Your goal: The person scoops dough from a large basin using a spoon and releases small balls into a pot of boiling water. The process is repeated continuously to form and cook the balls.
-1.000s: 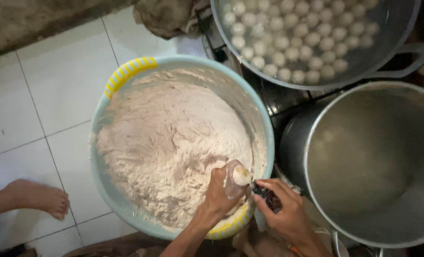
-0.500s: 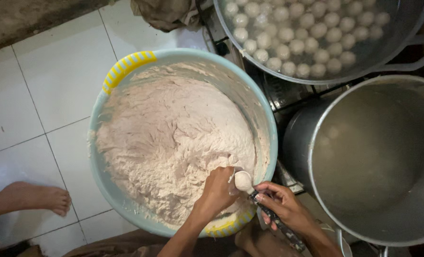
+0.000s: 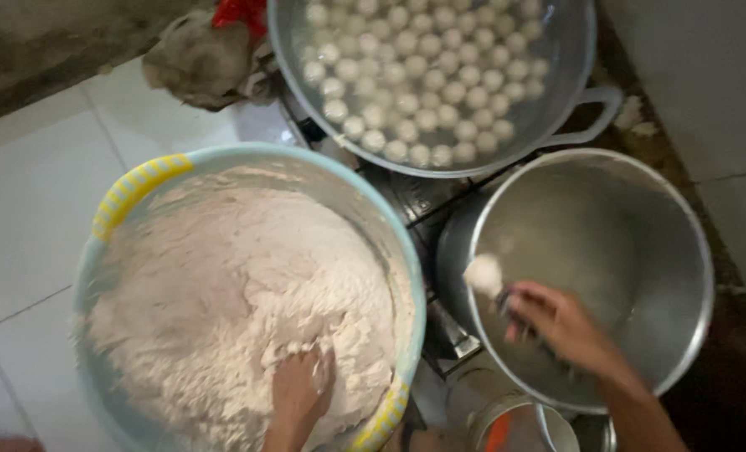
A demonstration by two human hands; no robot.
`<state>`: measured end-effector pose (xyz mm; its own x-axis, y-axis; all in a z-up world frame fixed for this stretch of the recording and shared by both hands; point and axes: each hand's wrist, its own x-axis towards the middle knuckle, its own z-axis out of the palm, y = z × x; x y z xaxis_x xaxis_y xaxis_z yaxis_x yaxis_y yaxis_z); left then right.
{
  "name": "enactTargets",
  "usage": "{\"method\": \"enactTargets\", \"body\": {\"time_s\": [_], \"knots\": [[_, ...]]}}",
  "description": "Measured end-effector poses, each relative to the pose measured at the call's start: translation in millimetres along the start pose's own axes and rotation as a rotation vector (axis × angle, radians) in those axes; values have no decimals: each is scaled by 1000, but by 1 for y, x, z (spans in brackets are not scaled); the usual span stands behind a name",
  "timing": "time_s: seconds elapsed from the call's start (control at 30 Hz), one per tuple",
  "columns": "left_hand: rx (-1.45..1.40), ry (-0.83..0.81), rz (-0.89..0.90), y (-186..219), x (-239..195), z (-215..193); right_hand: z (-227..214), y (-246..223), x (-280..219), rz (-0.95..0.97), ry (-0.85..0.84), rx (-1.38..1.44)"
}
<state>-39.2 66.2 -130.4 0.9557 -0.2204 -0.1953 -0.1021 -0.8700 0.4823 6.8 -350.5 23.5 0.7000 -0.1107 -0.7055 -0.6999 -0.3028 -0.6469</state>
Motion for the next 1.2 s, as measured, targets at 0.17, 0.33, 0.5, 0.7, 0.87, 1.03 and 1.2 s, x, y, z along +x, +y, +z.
{"method": "enactTargets", "body": {"time_s": [0.17, 0.33, 0.5, 0.7, 0.87, 1.03, 1.2], "knots": [[-98, -131, -16, -7, 9, 12, -24, 1, 67, -369, 407, -598], [-469, 45, 90, -10, 5, 21, -8, -15, 60, -519, 527, -640], [-1262, -61, -11, 11, -15, 46, 44, -37, -26, -394, 539, -395], [-829, -110, -96, 86, 27, -31, 138, -38, -59, -698, 339, -331], [-857, -62, 29, 125, 49, -103, 156, -37, -57, -706, 223, -239], [-766, -46, 81, 126, 52, -114, 149, -17, -42, -188, -129, 159], [-464, -229, -48, 113, 48, -104, 143, 3, -29, -11, -421, 300]]}}
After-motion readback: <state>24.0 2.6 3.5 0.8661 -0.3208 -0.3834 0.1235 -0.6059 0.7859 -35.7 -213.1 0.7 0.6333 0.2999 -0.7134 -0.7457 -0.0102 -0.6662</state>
